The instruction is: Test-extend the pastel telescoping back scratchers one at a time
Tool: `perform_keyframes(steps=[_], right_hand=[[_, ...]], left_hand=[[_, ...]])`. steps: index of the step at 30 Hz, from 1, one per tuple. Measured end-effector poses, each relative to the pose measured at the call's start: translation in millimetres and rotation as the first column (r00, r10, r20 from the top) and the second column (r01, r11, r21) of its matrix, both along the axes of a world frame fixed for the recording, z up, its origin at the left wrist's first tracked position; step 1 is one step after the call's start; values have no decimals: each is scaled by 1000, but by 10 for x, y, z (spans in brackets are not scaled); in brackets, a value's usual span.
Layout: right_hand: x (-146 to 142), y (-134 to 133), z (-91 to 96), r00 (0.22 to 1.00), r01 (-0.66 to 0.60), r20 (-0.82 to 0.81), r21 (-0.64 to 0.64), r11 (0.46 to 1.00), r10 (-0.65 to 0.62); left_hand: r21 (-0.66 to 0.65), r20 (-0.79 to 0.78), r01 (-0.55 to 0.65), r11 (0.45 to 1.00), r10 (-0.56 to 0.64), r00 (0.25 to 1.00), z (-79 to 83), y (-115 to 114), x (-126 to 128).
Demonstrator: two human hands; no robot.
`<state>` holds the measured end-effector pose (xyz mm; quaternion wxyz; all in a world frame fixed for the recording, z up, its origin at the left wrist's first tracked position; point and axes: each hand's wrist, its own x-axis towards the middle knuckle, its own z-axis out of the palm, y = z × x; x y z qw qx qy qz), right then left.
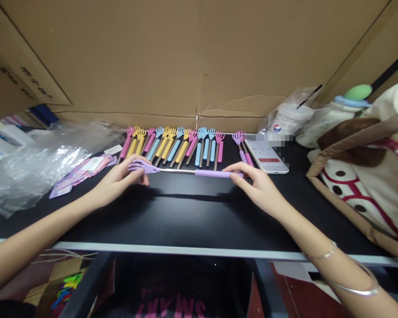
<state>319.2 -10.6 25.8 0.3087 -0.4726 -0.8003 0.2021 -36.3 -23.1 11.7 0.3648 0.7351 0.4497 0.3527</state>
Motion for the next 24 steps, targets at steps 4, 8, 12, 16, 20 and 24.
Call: perform_keyframes(steps=[4,8,12,16,20,24], right_hand=[[-16,-9,-4,993,-78,90,76,994,71],[-3,12,-40,977,-134,195,227,965,90],[17,17,-28,967,-141,246,271,952,73],[93,-4,70,988,-45,152,367,929,-13],[279,35,138,984,180,-62,427,886,-170],[391,101,142,938,325,-207,238,916,-279]], left_hand=[[24,-199,-73,997,77,977,44,-31,16],[67,-346,-77,995,95,933,68,-48,49],[63,-346,-64,996,82,935,79,-38,53],[88,-272,-69,994,90,958,152,5,-57],[121,-84,-218,969,228,970,257,78,-268],[72,34,-244,967,242,970,278,106,-367]])
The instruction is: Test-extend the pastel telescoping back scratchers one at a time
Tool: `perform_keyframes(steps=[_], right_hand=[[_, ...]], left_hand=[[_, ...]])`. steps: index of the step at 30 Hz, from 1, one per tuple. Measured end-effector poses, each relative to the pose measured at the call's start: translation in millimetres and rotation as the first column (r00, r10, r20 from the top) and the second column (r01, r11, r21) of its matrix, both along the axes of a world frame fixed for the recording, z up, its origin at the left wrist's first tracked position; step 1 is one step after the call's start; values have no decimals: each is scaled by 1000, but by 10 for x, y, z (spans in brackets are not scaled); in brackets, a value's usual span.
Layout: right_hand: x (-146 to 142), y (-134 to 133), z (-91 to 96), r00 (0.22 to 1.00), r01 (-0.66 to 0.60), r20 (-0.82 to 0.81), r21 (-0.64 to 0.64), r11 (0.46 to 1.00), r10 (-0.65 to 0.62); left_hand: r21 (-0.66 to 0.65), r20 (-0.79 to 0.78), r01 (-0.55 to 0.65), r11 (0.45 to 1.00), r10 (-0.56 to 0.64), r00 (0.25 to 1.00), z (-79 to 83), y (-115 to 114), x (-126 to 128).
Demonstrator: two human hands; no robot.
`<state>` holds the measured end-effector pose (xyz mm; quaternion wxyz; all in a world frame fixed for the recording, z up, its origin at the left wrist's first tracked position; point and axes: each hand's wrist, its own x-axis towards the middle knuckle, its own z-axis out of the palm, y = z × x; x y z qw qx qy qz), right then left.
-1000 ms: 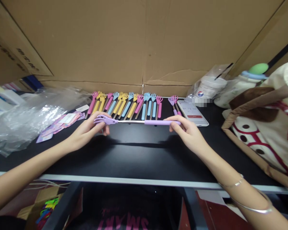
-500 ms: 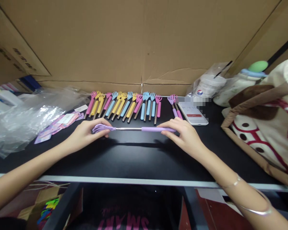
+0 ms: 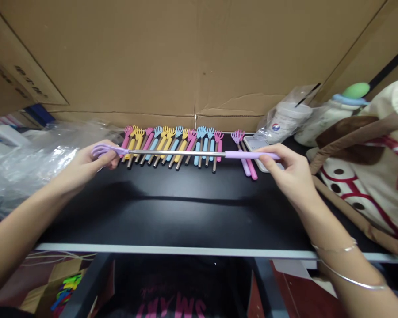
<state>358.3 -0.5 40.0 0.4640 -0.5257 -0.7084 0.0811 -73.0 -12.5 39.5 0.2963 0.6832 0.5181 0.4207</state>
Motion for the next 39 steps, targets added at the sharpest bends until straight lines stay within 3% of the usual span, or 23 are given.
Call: perform_keyframes(steps=[5,10,14,18,27,30,32,35,39], right_hand=[[-76,1,13,983,19,-181,-112,993,-40],[-12,25,33,961,39,-269,-102,994,-65],[187,96,58,878,64,-465,-119,991,-112],[262,136,59,797,-22,-598,-171,985,-86],[168,146,-68,691,-35,-711,-213,976,-130],[87,123,-113,710,-23,-696,-174,984,-106],[-6,85,-133,746,-65,-663,-170,983,-66],[-160,13,-136,802,-187,-598,-232,954,12],[-244,-41,-118,806,-327,-582,-282,902,110]], left_hand=[[-14,28,30,999,-30,999,-22,-2,56],[-20,56,-18,1000,19,998,11,19,-10],[-43,141,-164,985,169,976,26,33,-181],[-82,168,-135,988,147,975,-9,43,-235],[-2,217,-186,982,182,959,-74,-3,-66],[32,225,-211,977,198,954,-88,-39,-7],[25,178,-171,985,164,970,-114,-59,54],[-24,41,-15,1000,16,999,-178,-69,137],[6,-55,124,992,-124,991,-241,-51,153]])
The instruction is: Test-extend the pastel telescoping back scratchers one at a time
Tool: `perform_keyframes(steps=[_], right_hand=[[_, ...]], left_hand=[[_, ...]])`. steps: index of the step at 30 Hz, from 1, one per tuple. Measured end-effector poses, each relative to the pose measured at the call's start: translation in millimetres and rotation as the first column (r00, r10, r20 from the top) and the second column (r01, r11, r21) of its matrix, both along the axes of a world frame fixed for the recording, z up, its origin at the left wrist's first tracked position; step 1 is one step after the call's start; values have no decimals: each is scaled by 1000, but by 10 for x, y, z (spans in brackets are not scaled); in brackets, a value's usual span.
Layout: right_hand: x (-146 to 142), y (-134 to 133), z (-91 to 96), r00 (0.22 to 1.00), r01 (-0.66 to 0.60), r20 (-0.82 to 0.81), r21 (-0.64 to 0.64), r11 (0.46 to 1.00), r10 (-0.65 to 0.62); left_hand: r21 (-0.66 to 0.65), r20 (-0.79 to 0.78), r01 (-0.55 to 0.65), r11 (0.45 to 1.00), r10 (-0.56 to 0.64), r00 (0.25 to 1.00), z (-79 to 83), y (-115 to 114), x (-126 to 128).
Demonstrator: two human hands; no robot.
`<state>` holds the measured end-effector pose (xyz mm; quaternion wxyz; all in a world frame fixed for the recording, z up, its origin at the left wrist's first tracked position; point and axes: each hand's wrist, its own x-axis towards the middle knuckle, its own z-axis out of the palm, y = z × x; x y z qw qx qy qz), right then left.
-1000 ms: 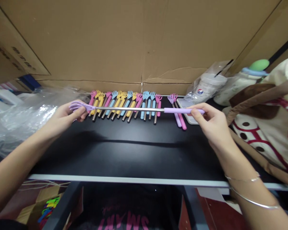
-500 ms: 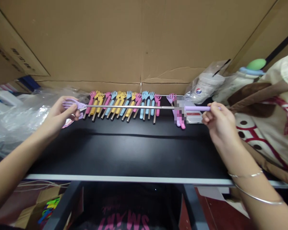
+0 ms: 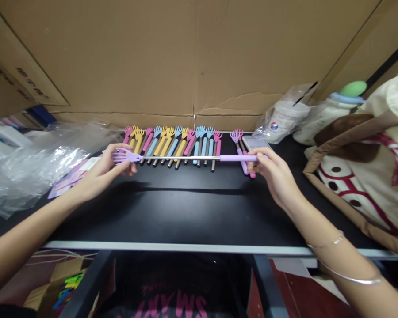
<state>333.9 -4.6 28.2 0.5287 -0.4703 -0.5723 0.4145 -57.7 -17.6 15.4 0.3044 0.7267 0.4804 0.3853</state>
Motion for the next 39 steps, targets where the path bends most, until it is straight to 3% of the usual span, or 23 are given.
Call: perform_keyframes(steps=[9,18,25,29,32,35,39], right_hand=[[-125,-35,-40,918,-307,252,-42,951,307],[-92,-42,-45,823,-412,411,-46,910,393],[-108,-60,20,800,-288,568,80,954,194],[-92,-65,24,812,-255,564,111,961,150],[-27,-45,39,889,-181,445,129,975,106],[59,2,81,982,17,183,191,981,-53],[115,66,120,986,168,-20,157,973,-167]], left_hand=[[-63,-199,175,983,-184,963,120,-110,257],[-136,-94,247,959,-261,961,-11,8,215],[-107,-149,155,982,-170,974,0,47,237],[-96,-137,95,991,-108,985,21,55,214],[-88,51,66,994,-62,997,41,87,137],[-58,291,-61,996,75,954,62,146,27],[-58,396,-141,988,153,906,73,184,-24]])
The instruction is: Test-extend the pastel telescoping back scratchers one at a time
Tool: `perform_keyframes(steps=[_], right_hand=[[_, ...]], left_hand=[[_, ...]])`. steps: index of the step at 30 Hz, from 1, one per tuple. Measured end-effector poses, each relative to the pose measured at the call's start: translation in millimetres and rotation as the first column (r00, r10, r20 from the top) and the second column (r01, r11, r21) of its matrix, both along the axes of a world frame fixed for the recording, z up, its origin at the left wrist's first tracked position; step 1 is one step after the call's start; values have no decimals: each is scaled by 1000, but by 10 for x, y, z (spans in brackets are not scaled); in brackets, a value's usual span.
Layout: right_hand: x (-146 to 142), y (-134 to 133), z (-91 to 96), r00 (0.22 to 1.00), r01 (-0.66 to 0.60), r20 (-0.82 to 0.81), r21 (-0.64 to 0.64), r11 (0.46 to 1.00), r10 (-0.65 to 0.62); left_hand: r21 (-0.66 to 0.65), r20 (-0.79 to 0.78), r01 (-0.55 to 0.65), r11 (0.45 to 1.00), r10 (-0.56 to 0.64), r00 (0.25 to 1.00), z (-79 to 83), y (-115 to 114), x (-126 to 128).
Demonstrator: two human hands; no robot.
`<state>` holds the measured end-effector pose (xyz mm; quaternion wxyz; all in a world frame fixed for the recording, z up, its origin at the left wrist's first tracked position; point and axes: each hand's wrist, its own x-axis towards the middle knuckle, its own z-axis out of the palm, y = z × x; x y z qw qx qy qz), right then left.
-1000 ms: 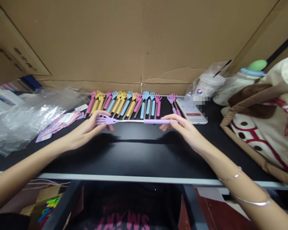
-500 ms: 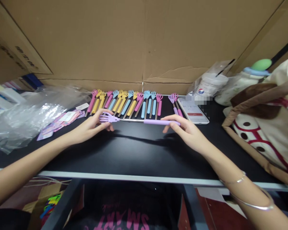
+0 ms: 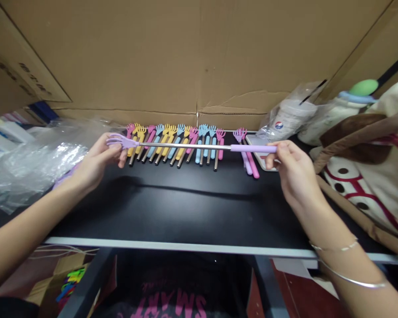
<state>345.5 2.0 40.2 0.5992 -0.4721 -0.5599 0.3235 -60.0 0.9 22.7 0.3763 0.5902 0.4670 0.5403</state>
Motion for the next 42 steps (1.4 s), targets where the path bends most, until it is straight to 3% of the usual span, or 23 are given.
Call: perform_keyframes(steps=[4,8,16,20,23,27,31,35,42], right_hand=[[57,38,23,976,128,-170,-69,989,-138],[118,56,83,887,254,-351,-172,952,-300],[65,49,87,856,247,-406,-223,943,-321],[36,61,7,882,248,-369,-164,955,-293],[-31,29,-67,940,169,-277,-135,976,-200],[-129,-48,-145,994,-80,-87,-95,992,71],[-134,-81,-160,989,-150,4,-53,987,150],[-144,-101,-160,981,-173,70,-133,976,183],[-270,-128,-209,887,-312,301,-168,935,350]], left_hand=[[35,47,-74,997,72,996,5,3,-27],[48,101,-177,983,171,980,2,12,-134],[165,-59,-146,975,157,986,-57,9,-120],[166,-63,-200,966,212,975,-69,-4,-77],[171,-128,-136,976,158,979,-94,-46,13],[64,-270,112,992,-91,959,-148,-109,152],[63,-270,144,988,-122,955,-173,-116,155],[63,-300,175,983,-148,942,-155,-138,167],[-29,-476,333,942,-307,825,-106,-256,329]])
